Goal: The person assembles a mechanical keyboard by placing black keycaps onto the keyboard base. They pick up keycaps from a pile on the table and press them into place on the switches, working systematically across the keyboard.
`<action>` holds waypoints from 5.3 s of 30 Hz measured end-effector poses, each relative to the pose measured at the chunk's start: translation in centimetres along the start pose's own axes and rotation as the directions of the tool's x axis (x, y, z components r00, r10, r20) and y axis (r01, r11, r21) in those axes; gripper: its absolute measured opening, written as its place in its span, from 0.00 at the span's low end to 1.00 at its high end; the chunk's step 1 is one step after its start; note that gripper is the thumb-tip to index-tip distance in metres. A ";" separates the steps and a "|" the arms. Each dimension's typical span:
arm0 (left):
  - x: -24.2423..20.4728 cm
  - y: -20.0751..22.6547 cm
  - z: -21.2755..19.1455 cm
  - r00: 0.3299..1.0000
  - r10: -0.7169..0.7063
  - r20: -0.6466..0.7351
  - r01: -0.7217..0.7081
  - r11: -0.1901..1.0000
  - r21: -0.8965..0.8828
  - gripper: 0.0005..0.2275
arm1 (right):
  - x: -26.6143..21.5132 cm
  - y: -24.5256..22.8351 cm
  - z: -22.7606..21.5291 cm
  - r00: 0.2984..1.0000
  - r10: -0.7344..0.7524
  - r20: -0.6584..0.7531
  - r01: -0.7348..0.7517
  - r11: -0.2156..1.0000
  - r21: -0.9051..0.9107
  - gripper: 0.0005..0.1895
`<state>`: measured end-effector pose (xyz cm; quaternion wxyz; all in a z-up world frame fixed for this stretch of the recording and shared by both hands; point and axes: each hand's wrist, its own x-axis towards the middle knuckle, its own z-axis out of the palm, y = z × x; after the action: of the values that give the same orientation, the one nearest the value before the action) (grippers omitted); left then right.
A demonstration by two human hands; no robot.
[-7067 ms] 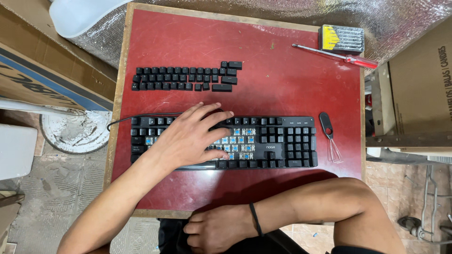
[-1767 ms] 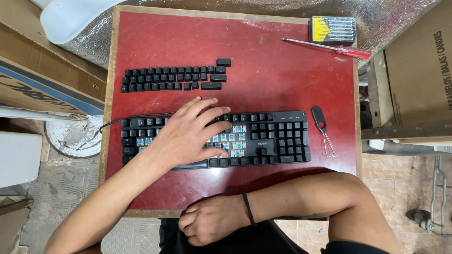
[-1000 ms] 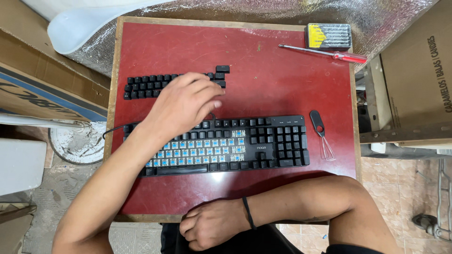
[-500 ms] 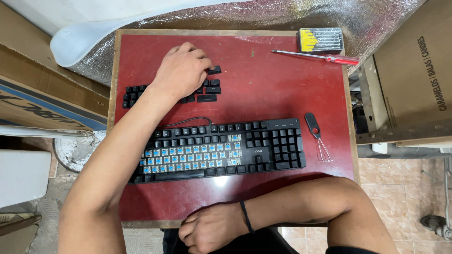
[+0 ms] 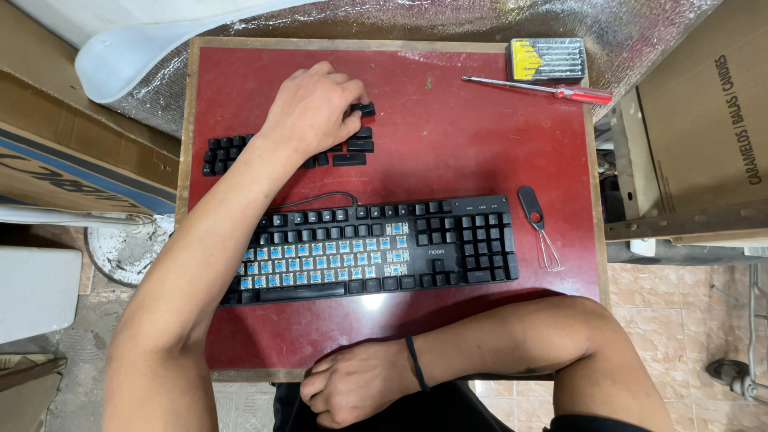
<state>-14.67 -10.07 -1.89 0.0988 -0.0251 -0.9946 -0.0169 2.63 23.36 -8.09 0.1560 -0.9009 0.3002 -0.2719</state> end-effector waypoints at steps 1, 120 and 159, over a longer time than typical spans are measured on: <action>-0.4 0.3 -0.5 0.999 0.011 -0.053 -0.013 0.999 -0.038 0.11 | 0.0 0.0 0.1 1.000 0.005 -0.001 -0.005 1.000 0.003 0.13; -20.3 -11.3 -0.6 0.873 -0.453 -0.177 0.415 0.884 -0.218 0.09 | 1.5 0.3 -4.1 0.985 0.001 0.172 -0.037 0.978 0.207 0.10; -33.1 3.5 -5.1 0.955 -0.143 -0.260 0.132 0.990 -0.059 0.09 | 1.4 0.1 -2.9 0.995 0.026 0.099 -0.036 0.994 0.104 0.07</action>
<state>18.90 -8.29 -3.34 0.2283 0.0444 -0.9714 -0.0475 1.78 22.04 -5.27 0.2221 -0.8988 0.2913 -0.2409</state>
